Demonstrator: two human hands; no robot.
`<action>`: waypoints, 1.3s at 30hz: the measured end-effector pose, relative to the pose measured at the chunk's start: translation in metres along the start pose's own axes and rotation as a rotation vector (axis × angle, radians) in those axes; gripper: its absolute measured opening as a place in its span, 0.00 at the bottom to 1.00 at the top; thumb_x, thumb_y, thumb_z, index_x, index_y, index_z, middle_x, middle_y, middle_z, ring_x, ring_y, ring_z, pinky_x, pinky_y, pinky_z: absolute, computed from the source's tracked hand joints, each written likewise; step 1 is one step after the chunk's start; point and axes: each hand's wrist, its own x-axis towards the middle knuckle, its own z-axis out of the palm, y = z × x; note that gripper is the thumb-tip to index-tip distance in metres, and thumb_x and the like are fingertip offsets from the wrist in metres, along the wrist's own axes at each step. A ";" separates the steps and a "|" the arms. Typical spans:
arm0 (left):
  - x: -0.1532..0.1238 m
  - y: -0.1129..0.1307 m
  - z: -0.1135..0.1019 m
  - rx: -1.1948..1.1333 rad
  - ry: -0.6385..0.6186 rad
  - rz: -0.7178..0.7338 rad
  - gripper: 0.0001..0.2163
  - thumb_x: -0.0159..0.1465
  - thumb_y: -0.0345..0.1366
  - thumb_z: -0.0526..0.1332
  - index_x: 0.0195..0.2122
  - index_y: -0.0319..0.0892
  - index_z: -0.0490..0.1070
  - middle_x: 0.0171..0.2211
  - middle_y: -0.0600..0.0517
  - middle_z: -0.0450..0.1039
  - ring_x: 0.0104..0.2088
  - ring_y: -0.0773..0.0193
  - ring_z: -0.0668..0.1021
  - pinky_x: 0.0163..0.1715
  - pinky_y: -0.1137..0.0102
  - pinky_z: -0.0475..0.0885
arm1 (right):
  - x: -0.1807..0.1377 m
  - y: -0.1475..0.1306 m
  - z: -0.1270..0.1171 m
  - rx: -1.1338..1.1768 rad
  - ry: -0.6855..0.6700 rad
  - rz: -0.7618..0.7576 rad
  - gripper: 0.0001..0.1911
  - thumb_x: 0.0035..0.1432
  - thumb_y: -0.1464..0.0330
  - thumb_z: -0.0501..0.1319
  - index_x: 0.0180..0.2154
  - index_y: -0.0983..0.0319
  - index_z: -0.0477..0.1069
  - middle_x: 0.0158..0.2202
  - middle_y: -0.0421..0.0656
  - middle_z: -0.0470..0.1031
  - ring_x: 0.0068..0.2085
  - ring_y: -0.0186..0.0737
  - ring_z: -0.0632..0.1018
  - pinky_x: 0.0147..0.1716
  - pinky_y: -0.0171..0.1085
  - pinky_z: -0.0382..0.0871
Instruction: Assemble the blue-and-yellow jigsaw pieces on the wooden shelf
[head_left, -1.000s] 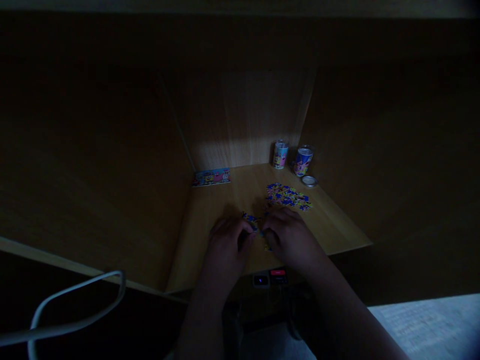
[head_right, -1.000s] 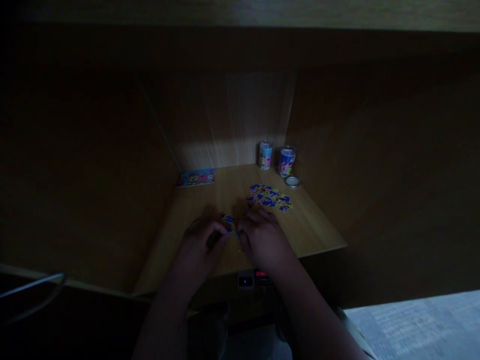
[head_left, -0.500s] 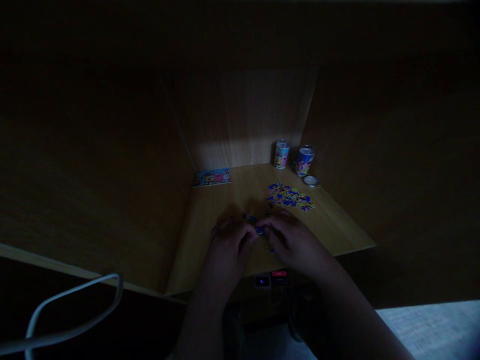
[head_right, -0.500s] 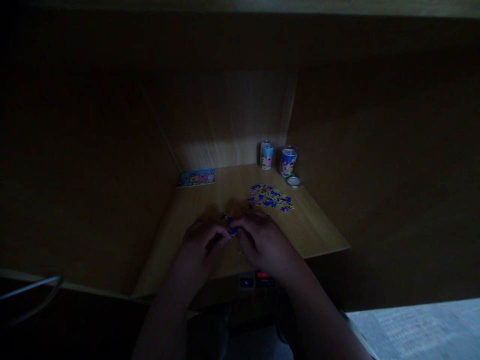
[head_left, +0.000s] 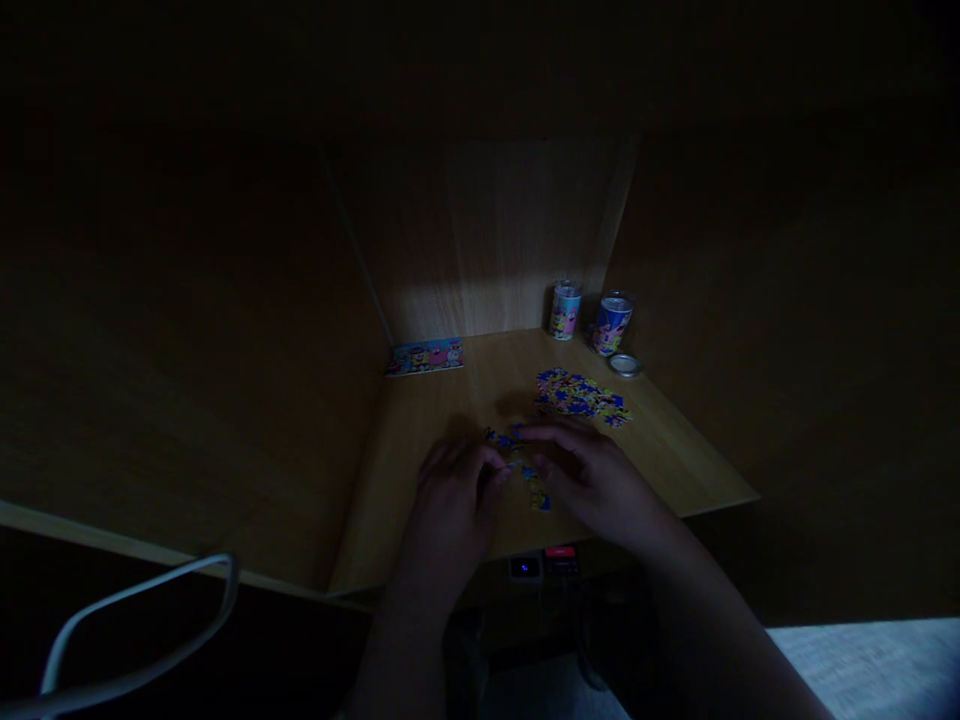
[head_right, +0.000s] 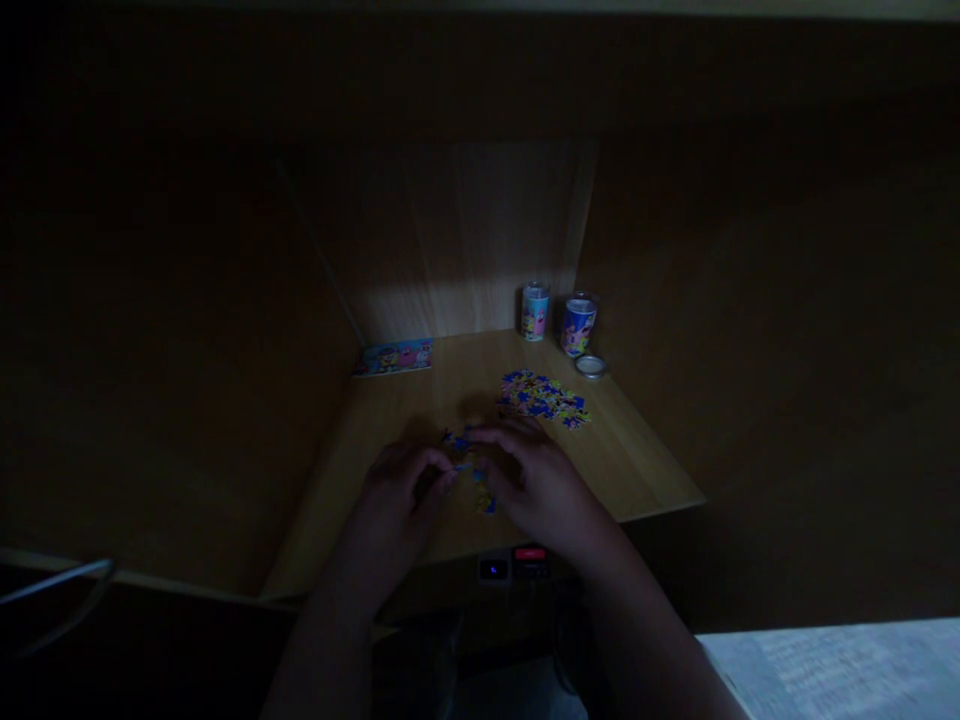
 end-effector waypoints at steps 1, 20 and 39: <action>0.000 0.000 0.000 0.009 -0.003 0.001 0.06 0.73 0.28 0.66 0.40 0.46 0.74 0.43 0.51 0.79 0.48 0.52 0.78 0.51 0.54 0.72 | 0.000 0.001 0.001 -0.027 -0.015 0.001 0.18 0.74 0.69 0.63 0.62 0.53 0.78 0.63 0.47 0.81 0.65 0.48 0.80 0.66 0.55 0.77; 0.002 0.001 0.008 0.140 -0.011 0.106 0.13 0.75 0.26 0.60 0.55 0.49 0.77 0.59 0.48 0.80 0.60 0.50 0.78 0.70 0.44 0.68 | -0.001 -0.003 0.013 -0.381 -0.019 -0.025 0.12 0.72 0.75 0.61 0.50 0.61 0.82 0.61 0.55 0.80 0.66 0.57 0.76 0.69 0.59 0.71; 0.006 0.003 0.011 0.207 0.027 0.085 0.05 0.75 0.30 0.65 0.40 0.44 0.77 0.52 0.47 0.81 0.53 0.50 0.80 0.61 0.49 0.76 | 0.001 -0.008 0.012 -0.428 -0.074 0.027 0.16 0.70 0.76 0.60 0.54 0.63 0.82 0.60 0.53 0.80 0.65 0.55 0.76 0.70 0.55 0.68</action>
